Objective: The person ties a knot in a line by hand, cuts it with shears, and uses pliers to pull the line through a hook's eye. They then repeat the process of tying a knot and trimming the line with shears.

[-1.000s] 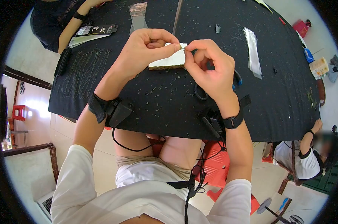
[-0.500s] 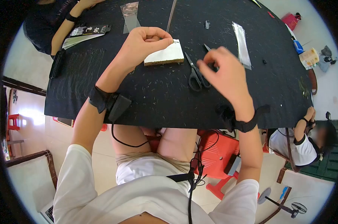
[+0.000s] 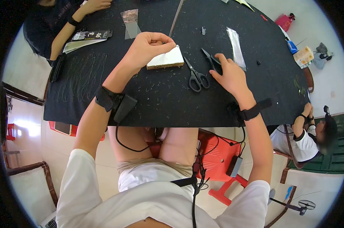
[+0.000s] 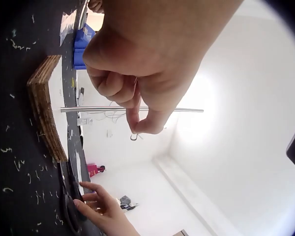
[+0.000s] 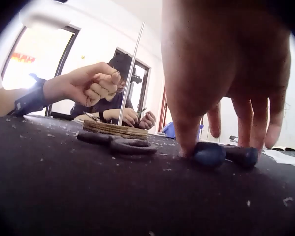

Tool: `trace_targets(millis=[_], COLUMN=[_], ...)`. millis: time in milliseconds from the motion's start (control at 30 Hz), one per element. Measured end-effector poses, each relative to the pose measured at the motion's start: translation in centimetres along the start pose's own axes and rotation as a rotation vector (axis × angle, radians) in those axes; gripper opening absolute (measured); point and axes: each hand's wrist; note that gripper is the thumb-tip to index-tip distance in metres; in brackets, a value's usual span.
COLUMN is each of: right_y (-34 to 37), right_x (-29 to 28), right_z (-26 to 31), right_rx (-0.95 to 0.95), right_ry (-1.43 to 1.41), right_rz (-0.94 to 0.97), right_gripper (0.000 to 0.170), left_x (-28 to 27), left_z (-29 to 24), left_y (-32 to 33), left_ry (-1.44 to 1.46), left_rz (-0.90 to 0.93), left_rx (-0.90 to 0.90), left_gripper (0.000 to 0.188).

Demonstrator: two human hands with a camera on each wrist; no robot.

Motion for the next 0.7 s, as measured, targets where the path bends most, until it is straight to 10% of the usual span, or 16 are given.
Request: trace_targets(millis=[167,233,333,467,700], right_y=[-1.1,-1.1,-1.3,-2.3,-4.2], right_x=[-0.9,-2.6,-2.2,-1.2,1.1], right_z=[-1.8,-1.0,-0.7,2.0,3.8], right_rx=[0.21,0.668,0.735,0.485,0.25], right_ry=[-0.383,-1.071,-1.688,-2.154,-2.126], right_rz=[0.22,0.42,0.673,0.791,0.619], right_gripper=[0.024,0.026,0.033,0.036,0.034], left_x=[-0.3,-0.6,-1.0,-1.4,-2.0], left_z=[0.6,-0.1,-0.6,-0.1,0.1], left_y=[-0.6,-0.9,-0.7,-0.8,0.6], left_ry=[0.07,0.029,-0.026,-0.008,0.143], left_rz=[-0.054,-0.04,-0.008,-0.017,-0.039], left_rx=[0.034,0.067,0.083,0.014,-0.237], left_gripper=[0.022,0.022,0.022,0.021,0.024])
Point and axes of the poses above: each hand's wrist, its own y-axis away from the middle knuckle, its own x-axis out of the palm, z = x × y, and after that the axes turned 13 degrees about -z, right-handed
